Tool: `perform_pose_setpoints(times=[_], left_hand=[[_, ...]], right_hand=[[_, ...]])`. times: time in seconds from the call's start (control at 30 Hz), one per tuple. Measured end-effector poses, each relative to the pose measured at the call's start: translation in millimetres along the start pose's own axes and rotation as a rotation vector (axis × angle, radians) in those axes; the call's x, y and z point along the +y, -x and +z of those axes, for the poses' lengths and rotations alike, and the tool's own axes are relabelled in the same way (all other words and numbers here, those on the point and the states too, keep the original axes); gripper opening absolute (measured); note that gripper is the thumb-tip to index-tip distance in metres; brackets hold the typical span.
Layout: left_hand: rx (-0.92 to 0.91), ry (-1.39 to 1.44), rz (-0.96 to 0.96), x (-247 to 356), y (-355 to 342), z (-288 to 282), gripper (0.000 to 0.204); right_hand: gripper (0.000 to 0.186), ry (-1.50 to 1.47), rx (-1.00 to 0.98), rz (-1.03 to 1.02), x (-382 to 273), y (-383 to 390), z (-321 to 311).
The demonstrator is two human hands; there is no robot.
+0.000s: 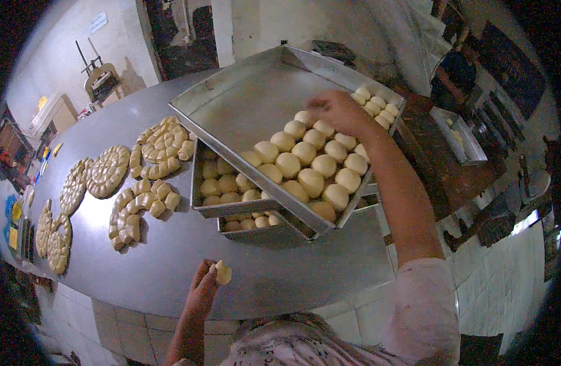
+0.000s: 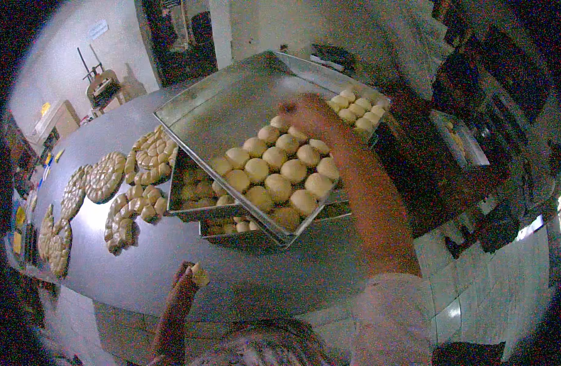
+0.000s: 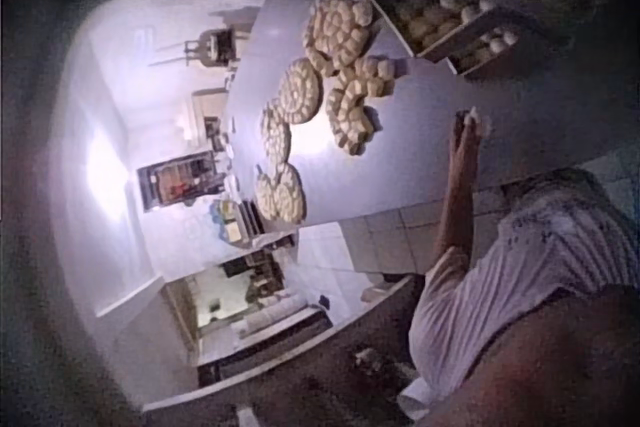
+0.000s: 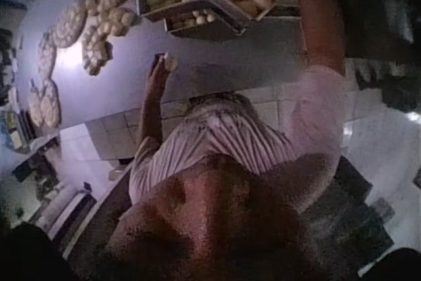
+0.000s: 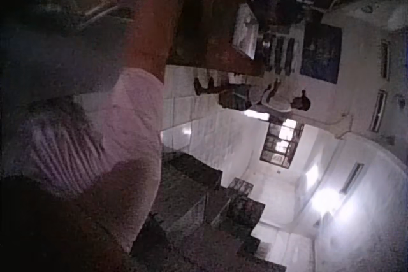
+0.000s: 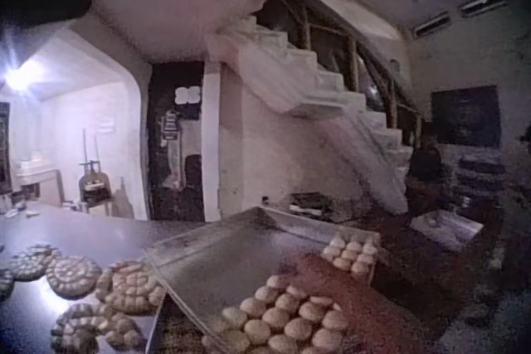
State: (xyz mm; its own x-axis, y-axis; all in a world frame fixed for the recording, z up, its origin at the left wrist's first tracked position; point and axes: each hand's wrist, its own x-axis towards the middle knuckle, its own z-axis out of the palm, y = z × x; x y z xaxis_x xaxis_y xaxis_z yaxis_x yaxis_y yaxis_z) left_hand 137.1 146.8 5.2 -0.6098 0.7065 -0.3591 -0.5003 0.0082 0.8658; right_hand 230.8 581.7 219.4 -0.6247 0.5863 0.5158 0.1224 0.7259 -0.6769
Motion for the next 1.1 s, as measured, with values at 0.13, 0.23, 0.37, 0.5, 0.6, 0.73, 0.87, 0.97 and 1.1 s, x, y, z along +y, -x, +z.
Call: perform_pose_setpoints(times=[0.13,0.23,0.37,0.5,0.6,0.73,0.87,0.97,1.1], left_hand=[[-0.068,-0.143,-0.022,0.3,10.3,-55.0,0.029],[-0.147,-0.456,0.037,18.8,25.5,-37.5,0.036],[-0.468,-0.445,-0.079,7.6,18.0,-15.5,0.038],[-0.179,-0.670,0.165,29.1,13.6,-103.9,0.035],[0.799,-0.994,0.404,33.8,-5.3,-214.9,0.026],[1.101,-1.366,0.516,41.0,-24.3,-299.4,0.030],[1.224,-1.204,0.255,70.8,-60.1,-304.6,0.036],[1.286,-1.096,0.325,85.2,-80.3,-318.9,0.046],[1.026,-1.360,0.311,96.4,-123.7,-315.7,0.056]], right_hand=[[0.023,-0.035,0.268,0.078,-133.5,92.8,33.3],[0.026,0.018,-0.300,-0.126,-142.8,187.9,81.7],[0.031,-0.098,-0.513,-0.092,-128.4,277.7,173.0],[0.032,-0.013,-0.285,0.279,-69.9,363.7,163.0],[0.038,0.754,-0.334,0.082,-8.8,387.4,126.8],[0.047,1.023,-0.297,0.618,1.8,328.8,167.6],[0.050,0.641,-0.277,0.438,61.8,413.3,175.9],[0.046,0.828,-0.226,0.392,31.8,401.7,152.8],[0.035,0.415,0.183,0.611,76.6,340.8,150.9]])
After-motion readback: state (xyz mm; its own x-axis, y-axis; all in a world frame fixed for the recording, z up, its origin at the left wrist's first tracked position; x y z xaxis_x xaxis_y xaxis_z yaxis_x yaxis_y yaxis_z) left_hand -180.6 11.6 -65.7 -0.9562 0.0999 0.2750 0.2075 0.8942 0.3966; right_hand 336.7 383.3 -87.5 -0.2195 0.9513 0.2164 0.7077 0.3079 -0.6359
